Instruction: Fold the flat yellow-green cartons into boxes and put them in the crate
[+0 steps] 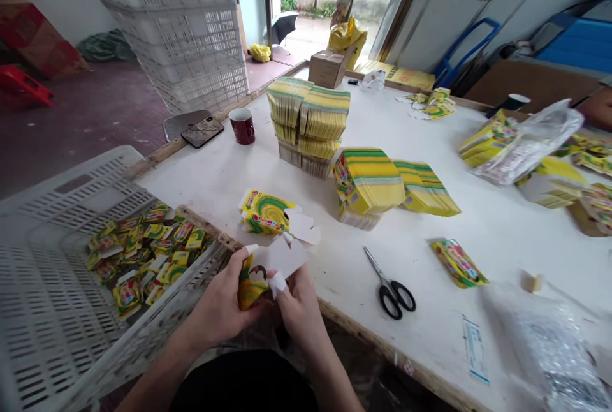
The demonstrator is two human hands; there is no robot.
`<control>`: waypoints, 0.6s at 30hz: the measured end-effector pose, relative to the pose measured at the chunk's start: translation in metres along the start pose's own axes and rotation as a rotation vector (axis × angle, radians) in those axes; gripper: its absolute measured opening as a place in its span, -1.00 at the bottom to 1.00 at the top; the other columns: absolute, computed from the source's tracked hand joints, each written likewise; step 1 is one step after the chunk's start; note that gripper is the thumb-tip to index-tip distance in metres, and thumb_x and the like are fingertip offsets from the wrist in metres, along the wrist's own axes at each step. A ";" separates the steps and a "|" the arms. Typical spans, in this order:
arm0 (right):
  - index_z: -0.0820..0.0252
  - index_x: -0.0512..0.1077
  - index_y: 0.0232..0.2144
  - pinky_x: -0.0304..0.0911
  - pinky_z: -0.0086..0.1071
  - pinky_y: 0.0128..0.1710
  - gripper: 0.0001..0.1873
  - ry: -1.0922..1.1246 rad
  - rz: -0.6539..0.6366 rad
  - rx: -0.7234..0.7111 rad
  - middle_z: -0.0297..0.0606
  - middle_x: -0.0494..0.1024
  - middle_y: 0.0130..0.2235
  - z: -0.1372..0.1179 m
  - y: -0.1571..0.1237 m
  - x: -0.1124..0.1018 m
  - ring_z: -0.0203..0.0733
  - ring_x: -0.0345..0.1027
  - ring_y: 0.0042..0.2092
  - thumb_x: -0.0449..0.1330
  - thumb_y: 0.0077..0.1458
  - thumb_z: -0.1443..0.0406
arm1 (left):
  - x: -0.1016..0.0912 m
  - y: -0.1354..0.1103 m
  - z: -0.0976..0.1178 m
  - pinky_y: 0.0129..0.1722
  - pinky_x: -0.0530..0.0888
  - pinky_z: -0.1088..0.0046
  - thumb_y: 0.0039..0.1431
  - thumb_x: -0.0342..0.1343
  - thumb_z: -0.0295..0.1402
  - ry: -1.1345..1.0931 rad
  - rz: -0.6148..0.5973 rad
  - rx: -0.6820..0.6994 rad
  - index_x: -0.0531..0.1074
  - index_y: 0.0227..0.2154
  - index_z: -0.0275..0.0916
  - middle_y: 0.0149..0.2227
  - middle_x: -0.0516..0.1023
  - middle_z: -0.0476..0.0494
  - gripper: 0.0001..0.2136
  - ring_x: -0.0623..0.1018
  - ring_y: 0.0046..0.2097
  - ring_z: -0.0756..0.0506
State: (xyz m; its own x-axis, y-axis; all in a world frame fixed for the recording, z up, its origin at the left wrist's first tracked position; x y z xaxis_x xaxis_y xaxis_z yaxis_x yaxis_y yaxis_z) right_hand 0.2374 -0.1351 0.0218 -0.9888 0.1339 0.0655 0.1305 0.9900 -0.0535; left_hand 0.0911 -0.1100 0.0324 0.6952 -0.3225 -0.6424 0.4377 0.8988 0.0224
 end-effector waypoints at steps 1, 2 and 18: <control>0.10 0.21 0.21 0.25 -0.11 0.08 -0.41 0.107 -0.039 0.100 -0.11 0.49 0.05 0.004 0.000 0.005 0.02 0.37 0.07 0.15 0.17 0.11 | 0.003 -0.001 0.002 -0.07 0.47 0.27 0.02 0.20 -0.35 0.001 -0.002 0.044 -0.04 0.15 -0.17 0.00 0.43 -0.25 -0.32 0.51 -0.03 -0.20; 0.12 0.28 0.17 0.29 -0.15 0.04 -0.43 0.193 -0.064 0.181 -0.15 0.55 -0.04 0.007 0.000 0.009 0.01 0.41 0.01 0.17 0.15 0.10 | 0.005 -0.002 0.004 -0.06 0.47 0.28 0.01 0.19 -0.39 -0.001 -0.005 0.089 -0.04 0.15 -0.14 0.02 0.41 -0.24 -0.32 0.50 -0.02 -0.19; 0.07 0.21 0.24 0.18 -0.13 0.21 -0.43 -0.443 -0.171 -0.386 -0.12 0.25 0.28 -0.004 0.000 0.009 -0.05 0.15 0.28 -0.02 0.19 0.44 | 0.011 0.003 -0.008 0.01 0.42 0.09 -0.06 0.10 -0.50 0.005 0.080 0.060 -0.10 0.14 -0.19 0.08 0.31 -0.38 -0.30 0.42 0.09 -0.28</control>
Point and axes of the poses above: each hand's wrist, its own y-axis towards the middle knuckle, its own x-axis out of the palm, z = x × y, the point moved 3 cm from there along y, towards the middle knuckle
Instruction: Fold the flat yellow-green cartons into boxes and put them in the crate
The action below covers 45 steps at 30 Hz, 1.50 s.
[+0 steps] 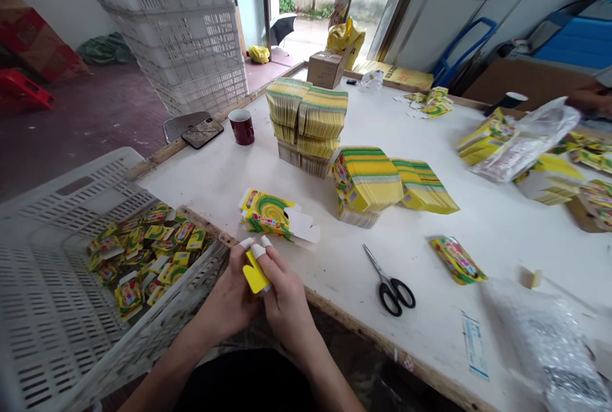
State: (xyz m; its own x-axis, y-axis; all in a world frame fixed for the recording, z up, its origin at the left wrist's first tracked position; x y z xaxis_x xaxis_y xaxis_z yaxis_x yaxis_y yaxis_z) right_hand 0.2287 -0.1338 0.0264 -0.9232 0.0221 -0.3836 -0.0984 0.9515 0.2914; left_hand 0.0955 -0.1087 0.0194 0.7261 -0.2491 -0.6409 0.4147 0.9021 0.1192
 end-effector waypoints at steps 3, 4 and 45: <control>0.04 0.20 0.25 0.25 -0.10 0.16 -0.42 -0.092 0.086 -0.019 -0.09 0.22 0.29 0.011 0.001 -0.006 -0.01 0.17 0.27 -0.02 0.20 0.44 | -0.009 0.000 -0.005 0.08 0.36 0.00 -0.08 0.11 -0.53 0.076 0.059 -0.065 0.07 0.08 -0.21 0.06 0.33 -0.35 -0.39 0.39 0.11 -0.31; 0.06 0.17 0.27 0.25 -0.09 0.16 -0.41 -0.121 0.064 -0.031 -0.05 0.18 0.31 0.013 0.002 -0.007 0.03 0.14 0.28 0.00 0.20 0.42 | -0.013 0.000 -0.007 0.06 0.37 0.02 -0.07 0.12 -0.52 0.087 0.057 -0.080 0.13 0.04 -0.22 0.01 0.38 -0.32 -0.44 0.42 0.07 -0.30; 0.27 0.43 0.05 0.42 -0.28 -0.34 -0.52 -0.083 0.171 0.267 -0.12 0.63 -0.32 0.010 0.014 -0.008 -0.05 0.52 -0.31 -0.11 0.31 0.14 | -0.026 0.004 0.003 -0.06 0.49 0.23 -0.04 0.20 -0.37 0.121 0.183 0.065 0.31 -0.04 -0.19 -0.11 0.51 -0.23 -0.56 0.53 -0.06 -0.25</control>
Point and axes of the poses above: each hand's wrist, its own y-axis towards the middle knuckle, its own x-axis out of the palm, z = x × y, the point moved 3 cm from there along y, towards the middle knuckle
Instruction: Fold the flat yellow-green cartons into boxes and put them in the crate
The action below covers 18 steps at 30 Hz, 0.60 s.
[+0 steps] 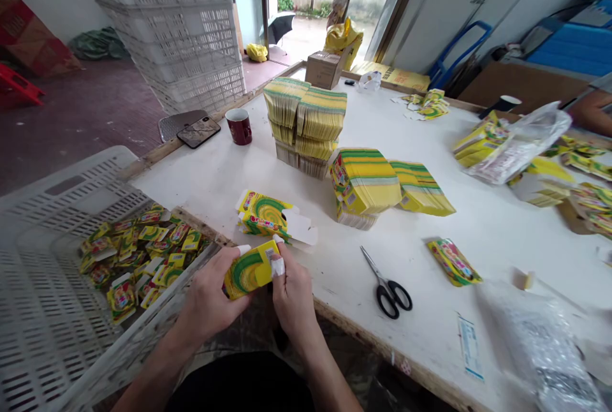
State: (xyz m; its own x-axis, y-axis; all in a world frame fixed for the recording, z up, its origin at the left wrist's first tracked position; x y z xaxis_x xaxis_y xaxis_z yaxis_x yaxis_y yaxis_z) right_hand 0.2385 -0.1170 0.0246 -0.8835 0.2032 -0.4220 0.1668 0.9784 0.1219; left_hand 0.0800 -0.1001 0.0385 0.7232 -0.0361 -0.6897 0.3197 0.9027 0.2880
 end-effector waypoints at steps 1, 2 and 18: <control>0.26 0.45 0.02 0.41 -0.29 -0.35 -0.52 -0.008 0.016 0.000 -0.13 0.63 -0.35 -0.001 0.001 0.001 -0.05 0.51 -0.32 -0.13 0.31 0.15 | 0.000 -0.001 -0.001 -0.06 0.48 0.23 -0.03 0.21 -0.37 -0.020 -0.003 -0.013 0.32 -0.04 -0.19 -0.11 0.51 -0.22 -0.56 0.53 -0.06 -0.25; 0.25 0.45 0.01 0.41 -0.29 -0.34 -0.53 -0.007 0.016 -0.011 -0.12 0.63 -0.34 -0.003 0.002 0.002 -0.06 0.52 -0.31 -0.13 0.31 0.16 | 0.001 -0.002 -0.002 -0.07 0.48 0.23 -0.03 0.22 -0.36 -0.048 -0.005 -0.037 0.33 -0.04 -0.18 -0.12 0.52 -0.20 -0.57 0.53 -0.07 -0.24; 0.35 0.27 0.04 0.26 0.01 -0.04 -0.47 -0.491 0.065 -0.168 0.03 0.45 -0.12 0.007 0.067 -0.005 0.09 0.27 -0.08 0.03 -0.05 0.54 | -0.003 -0.002 -0.043 -0.35 0.52 0.52 0.13 0.14 -0.02 -1.426 0.544 -0.775 0.40 -0.16 -0.22 -0.10 0.51 -0.18 -0.62 0.55 -0.24 -0.02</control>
Point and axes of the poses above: each hand's wrist, its own y-axis towards the middle knuckle, its own x-axis out of the palm, z = x × y, the point moved 3 cm from there along y, towards the middle knuckle
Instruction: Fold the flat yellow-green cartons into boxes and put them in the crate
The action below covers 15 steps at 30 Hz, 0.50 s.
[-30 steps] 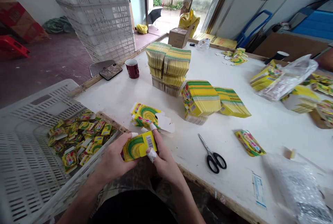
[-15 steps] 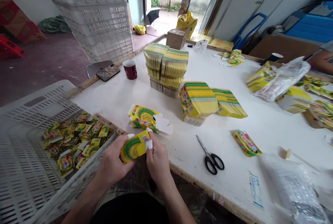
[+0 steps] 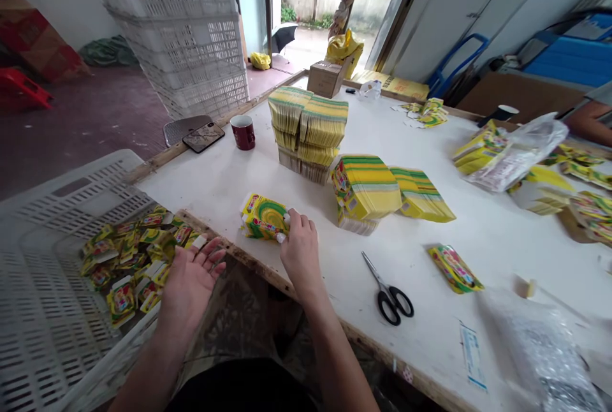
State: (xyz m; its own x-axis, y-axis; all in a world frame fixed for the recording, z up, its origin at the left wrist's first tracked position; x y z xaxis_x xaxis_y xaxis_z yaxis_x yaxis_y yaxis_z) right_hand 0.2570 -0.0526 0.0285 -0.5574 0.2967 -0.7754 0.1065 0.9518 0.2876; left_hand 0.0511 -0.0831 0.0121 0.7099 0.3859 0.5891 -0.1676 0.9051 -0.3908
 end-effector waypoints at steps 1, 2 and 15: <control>0.32 0.26 0.04 0.26 -0.01 -0.05 -0.47 0.028 0.017 0.006 0.00 0.45 -0.13 -0.001 0.000 -0.001 0.07 0.28 -0.08 0.05 -0.05 0.53 | 0.002 -0.002 -0.004 -0.36 0.52 0.54 0.11 0.16 -0.04 0.011 -0.027 0.000 0.41 -0.14 -0.23 -0.13 0.52 -0.17 -0.61 0.54 -0.27 -0.01; 0.28 0.24 0.04 0.27 -0.04 -0.07 -0.46 0.074 0.039 0.021 -0.05 0.44 -0.15 -0.002 0.000 -0.003 0.04 0.30 -0.10 0.06 -0.04 0.52 | 0.003 -0.004 -0.008 -0.36 0.51 0.55 0.10 0.18 -0.06 0.025 -0.054 0.000 0.41 -0.11 -0.24 -0.14 0.52 -0.16 -0.59 0.54 -0.27 0.00; 0.06 0.19 0.10 0.29 -0.38 -0.23 -0.33 1.006 -0.390 0.094 -0.35 0.41 -0.25 -0.078 -0.069 0.011 -0.24 0.31 -0.25 0.31 -0.05 0.35 | 0.043 -0.018 0.000 -0.33 0.52 0.46 -0.16 0.22 0.18 -0.195 -0.142 0.170 0.46 -0.45 -0.26 -0.46 0.42 -0.03 -0.47 0.49 -0.37 -0.05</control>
State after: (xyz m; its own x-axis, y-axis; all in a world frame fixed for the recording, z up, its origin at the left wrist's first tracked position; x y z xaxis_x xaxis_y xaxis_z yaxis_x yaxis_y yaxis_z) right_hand 0.1797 -0.1216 0.0439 -0.9821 -0.1868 0.0245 -0.1856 0.9816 0.0438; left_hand 0.0846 -0.0827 0.0439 0.5922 0.2657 0.7607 -0.2003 0.9630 -0.1804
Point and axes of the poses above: each hand's wrist, its own y-axis towards the middle knuckle, its own x-axis out of the palm, z = x × y, the point moved 3 cm from there along y, towards the middle knuckle
